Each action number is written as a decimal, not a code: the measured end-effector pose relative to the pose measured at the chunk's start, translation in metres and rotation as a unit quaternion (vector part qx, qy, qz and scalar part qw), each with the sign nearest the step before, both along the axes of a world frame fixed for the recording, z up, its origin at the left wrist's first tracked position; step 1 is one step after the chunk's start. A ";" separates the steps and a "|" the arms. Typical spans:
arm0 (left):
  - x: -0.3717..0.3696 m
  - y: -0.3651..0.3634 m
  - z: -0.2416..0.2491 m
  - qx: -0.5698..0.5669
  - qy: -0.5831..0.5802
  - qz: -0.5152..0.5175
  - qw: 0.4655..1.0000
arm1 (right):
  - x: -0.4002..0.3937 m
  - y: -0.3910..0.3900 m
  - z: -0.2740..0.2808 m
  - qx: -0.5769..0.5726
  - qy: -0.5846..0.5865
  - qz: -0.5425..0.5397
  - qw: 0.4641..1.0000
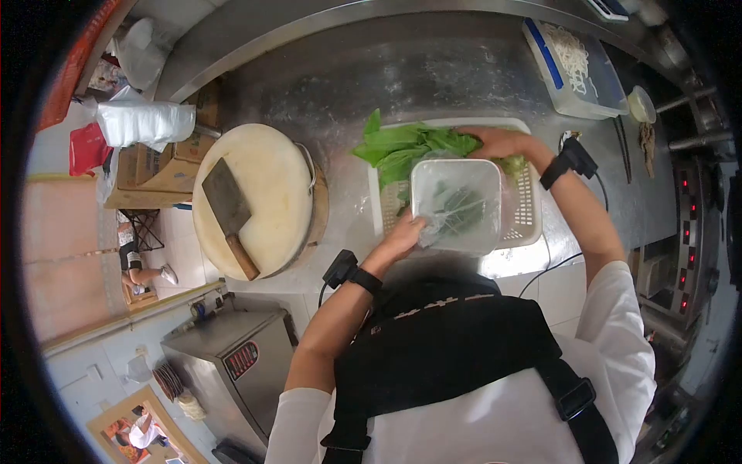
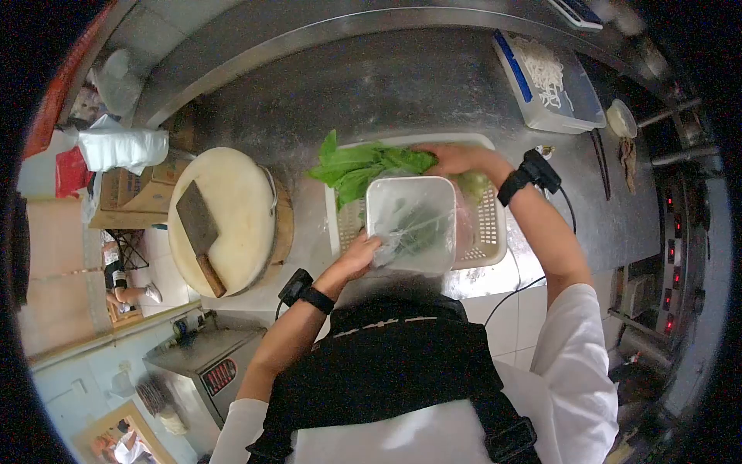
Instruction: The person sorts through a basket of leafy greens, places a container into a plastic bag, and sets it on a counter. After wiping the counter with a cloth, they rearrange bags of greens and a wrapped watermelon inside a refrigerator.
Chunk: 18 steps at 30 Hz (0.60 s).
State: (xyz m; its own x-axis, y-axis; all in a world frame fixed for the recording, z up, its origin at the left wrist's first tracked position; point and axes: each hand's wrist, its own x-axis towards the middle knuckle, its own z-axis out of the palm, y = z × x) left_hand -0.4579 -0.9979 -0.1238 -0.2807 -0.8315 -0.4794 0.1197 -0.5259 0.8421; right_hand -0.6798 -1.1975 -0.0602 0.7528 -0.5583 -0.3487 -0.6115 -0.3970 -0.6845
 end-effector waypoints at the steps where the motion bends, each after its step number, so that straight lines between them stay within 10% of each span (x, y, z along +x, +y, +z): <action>1: -0.002 0.000 -0.006 0.000 0.001 0.003 1.000 | -0.006 -0.007 0.003 0.079 -0.040 -0.011 0.996; 6: -0.017 -0.006 -0.015 -0.120 -0.279 -0.016 0.953 | -0.012 0.011 0.024 0.043 -0.058 -0.027 0.997; 8: -0.025 -0.006 -0.020 -0.145 -0.273 -0.007 0.951 | -0.014 0.044 0.031 -0.285 -0.018 -0.135 0.949; 10: -0.027 -0.004 -0.027 -0.173 -0.266 0.004 0.948 | -0.021 0.071 0.034 -0.319 -0.046 -0.205 0.924; 16: 0.015 -0.022 0.083 0.015 -0.025 -0.116 0.993 | -0.034 0.133 0.023 0.023 0.014 -0.339 0.940; 18: 0.025 -0.034 0.053 -0.124 -0.280 -0.390 0.868 | -0.038 0.138 0.004 -0.126 0.022 -0.317 0.940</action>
